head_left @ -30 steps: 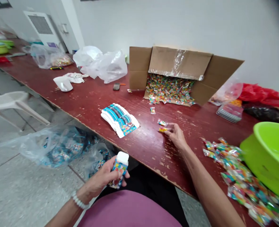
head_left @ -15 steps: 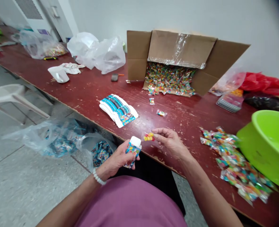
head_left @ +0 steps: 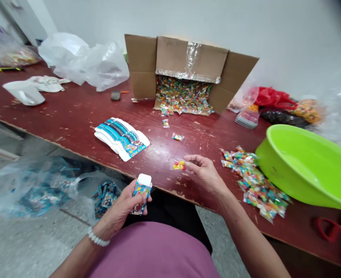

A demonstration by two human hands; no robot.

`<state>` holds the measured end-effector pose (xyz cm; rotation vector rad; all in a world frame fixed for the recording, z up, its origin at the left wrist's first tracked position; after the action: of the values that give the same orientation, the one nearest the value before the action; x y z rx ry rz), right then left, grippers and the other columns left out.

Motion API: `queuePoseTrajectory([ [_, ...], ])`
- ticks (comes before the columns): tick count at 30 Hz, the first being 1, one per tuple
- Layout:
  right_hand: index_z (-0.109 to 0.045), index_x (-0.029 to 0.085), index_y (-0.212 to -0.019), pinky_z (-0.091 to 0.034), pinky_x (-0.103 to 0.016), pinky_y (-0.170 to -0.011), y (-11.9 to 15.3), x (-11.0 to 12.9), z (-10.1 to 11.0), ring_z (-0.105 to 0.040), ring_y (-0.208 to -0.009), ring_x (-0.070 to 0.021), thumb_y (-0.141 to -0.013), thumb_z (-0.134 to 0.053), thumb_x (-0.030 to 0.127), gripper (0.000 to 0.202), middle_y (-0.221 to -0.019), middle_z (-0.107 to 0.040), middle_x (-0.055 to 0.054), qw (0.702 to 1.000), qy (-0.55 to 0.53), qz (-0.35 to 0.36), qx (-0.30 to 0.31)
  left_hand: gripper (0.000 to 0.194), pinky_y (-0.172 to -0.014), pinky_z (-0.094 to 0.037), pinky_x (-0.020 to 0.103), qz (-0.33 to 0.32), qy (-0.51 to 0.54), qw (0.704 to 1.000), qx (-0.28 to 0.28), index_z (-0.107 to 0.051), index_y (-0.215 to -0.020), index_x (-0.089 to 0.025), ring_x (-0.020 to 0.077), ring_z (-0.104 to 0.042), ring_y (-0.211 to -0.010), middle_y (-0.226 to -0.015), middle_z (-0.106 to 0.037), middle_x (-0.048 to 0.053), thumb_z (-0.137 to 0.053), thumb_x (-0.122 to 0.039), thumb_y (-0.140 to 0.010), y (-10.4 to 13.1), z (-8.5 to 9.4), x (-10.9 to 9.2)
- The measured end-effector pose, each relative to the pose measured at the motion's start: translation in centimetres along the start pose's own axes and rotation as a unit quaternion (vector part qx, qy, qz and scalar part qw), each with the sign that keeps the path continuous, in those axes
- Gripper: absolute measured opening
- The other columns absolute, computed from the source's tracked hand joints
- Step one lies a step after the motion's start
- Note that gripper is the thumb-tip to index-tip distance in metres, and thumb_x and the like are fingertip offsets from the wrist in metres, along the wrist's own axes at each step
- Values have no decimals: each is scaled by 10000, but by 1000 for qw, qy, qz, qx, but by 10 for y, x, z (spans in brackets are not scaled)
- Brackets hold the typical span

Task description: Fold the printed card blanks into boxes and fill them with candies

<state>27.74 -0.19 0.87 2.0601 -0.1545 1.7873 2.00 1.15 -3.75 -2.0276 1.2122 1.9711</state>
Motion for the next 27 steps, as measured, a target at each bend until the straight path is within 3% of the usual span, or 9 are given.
queuePoseTrajectory([
  [4,-714,180,-853,-422,-253,-545,0,-1,12,-552,-549,-107,-596,-868,392,367,-716,-695,0,1000,4,0,-18,412,-553,-459,240,-8,6,1000,9,-458,-1179,-204,121,-628,-580,-880,-675,23,-628,-345,-831,-3,0,1],
  [7,-716,180,-864,-454,-266,-588,4,0,8,-587,-585,-120,-627,-856,384,343,-739,-706,-6,1000,23,9,-7,412,-526,-449,232,8,-10,1000,14,-467,-1162,-196,113,-602,-546,-828,-658,4,-634,-310,-803,-2,-7,-1],
  [12,-709,188,-911,-490,-293,-627,18,-3,-25,-651,-670,-170,-762,-755,370,240,-812,-739,-34,991,95,23,96,420,-491,-443,222,-10,-51,997,52,-499,-1161,-188,100,-547,-520,-776,-626,-15,-631,-265,-769,-1,-33,-17],
  [16,-757,224,-887,-493,-314,-687,34,3,-58,-657,-724,-186,-817,-690,264,105,-822,-742,-33,949,227,116,185,284,-490,-422,206,-53,-118,990,59,-562,-1051,-191,93,-519,-560,-769,-587,-27,-619,-205,-774,2,-42,-24],
  [18,-766,243,-896,-501,-326,-737,41,6,-71,-663,-773,-194,-825,-691,255,103,-850,-740,-32,934,232,142,231,273,-490,-409,200,-62,-124,989,57,-578,-1030,-193,87,-494,-553,-739,-566,-39,-646,-206,-767,4,-43,-24],
  [20,-749,246,-964,-514,-323,-736,40,6,-75,-664,-780,-188,-841,-695,307,148,-879,-736,-31,950,169,115,236,290,-512,-429,203,-52,-76,994,59,-592,-1045,-192,96,-516,-580,-753,-585,-26,-678,-302,-792,7,-42,-21],
  [24,-699,232,-1024,-503,-275,-664,31,-2,-62,-619,-705,-145,-763,-789,383,314,-846,-694,-4,990,36,32,132,593,-497,-463,244,10,88,996,28,-635,-1027,-146,134,-576,-541,-744,-655,50,-485,-694,-859,8,-36,-8],
  [27,-693,230,-1056,-474,-241,-637,34,-17,-65,-599,-717,-130,-721,-833,390,397,-847,-671,3,988,11,-19,155,631,-469,-465,250,19,136,990,7,-658,-964,-124,134,-563,-468,-669,-658,60,-475,-718,-851,6,-31,-1],
])
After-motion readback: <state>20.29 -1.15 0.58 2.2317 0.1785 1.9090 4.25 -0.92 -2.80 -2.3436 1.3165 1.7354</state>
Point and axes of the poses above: each hand's wrist, its own y-axis away from the middle knuckle, its own z-axis out of the back of the hand, x = y × z, the point moved 6 cm from there along -y, towards the middle knuckle
